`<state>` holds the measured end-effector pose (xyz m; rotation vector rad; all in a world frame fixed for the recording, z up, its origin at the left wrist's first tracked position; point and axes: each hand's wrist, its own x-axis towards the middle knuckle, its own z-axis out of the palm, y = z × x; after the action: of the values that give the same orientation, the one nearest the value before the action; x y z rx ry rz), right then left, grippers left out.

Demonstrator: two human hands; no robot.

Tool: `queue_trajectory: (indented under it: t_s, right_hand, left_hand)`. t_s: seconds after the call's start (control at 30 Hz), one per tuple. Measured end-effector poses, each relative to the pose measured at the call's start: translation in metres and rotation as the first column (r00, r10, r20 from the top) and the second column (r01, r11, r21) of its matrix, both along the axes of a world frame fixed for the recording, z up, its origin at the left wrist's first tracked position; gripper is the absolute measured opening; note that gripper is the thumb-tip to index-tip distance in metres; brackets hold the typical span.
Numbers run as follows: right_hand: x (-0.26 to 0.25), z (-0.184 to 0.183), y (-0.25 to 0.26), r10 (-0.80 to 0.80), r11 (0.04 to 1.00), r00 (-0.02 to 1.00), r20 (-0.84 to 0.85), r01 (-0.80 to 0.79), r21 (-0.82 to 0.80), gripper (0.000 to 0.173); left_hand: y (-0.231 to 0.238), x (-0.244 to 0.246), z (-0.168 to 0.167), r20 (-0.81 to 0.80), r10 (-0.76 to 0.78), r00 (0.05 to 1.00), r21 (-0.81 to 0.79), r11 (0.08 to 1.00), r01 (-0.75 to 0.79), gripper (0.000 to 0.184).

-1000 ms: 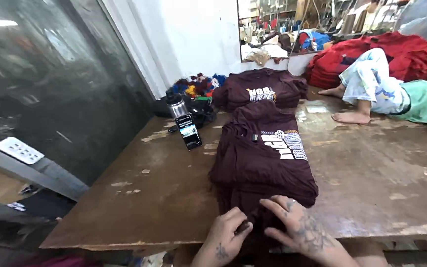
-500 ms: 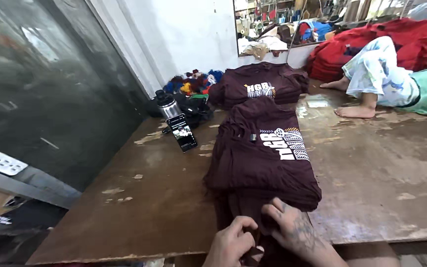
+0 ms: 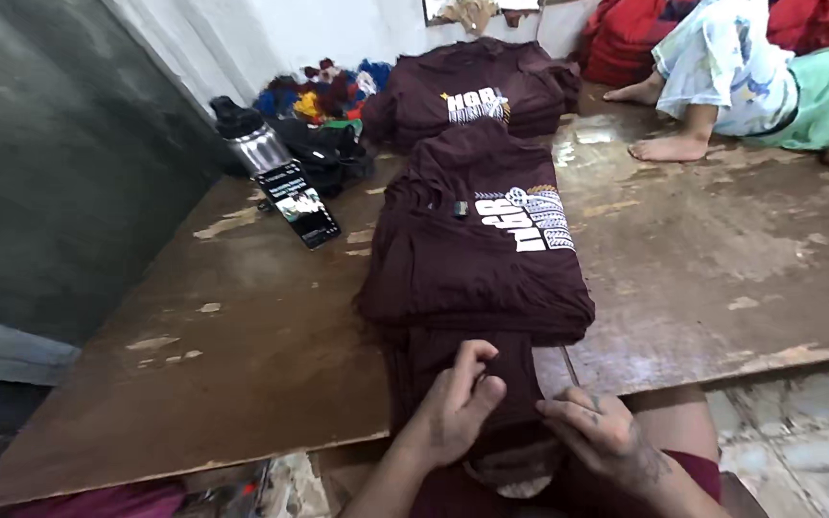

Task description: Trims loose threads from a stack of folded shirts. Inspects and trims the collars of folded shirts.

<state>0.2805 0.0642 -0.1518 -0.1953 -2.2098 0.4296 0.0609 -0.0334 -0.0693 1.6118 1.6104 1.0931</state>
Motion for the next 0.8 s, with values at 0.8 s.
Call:
queue_trajectory:
  t_s: [0.8]
  right_hand:
    - [0.015,0.031,0.009,0.051,0.985,0.986,0.161,-0.024,-0.169,0.037]
  left_hand:
    - [0.009,0.008,-0.006,0.111,-0.032,0.993,-0.011,0.999,0.034,0.045]
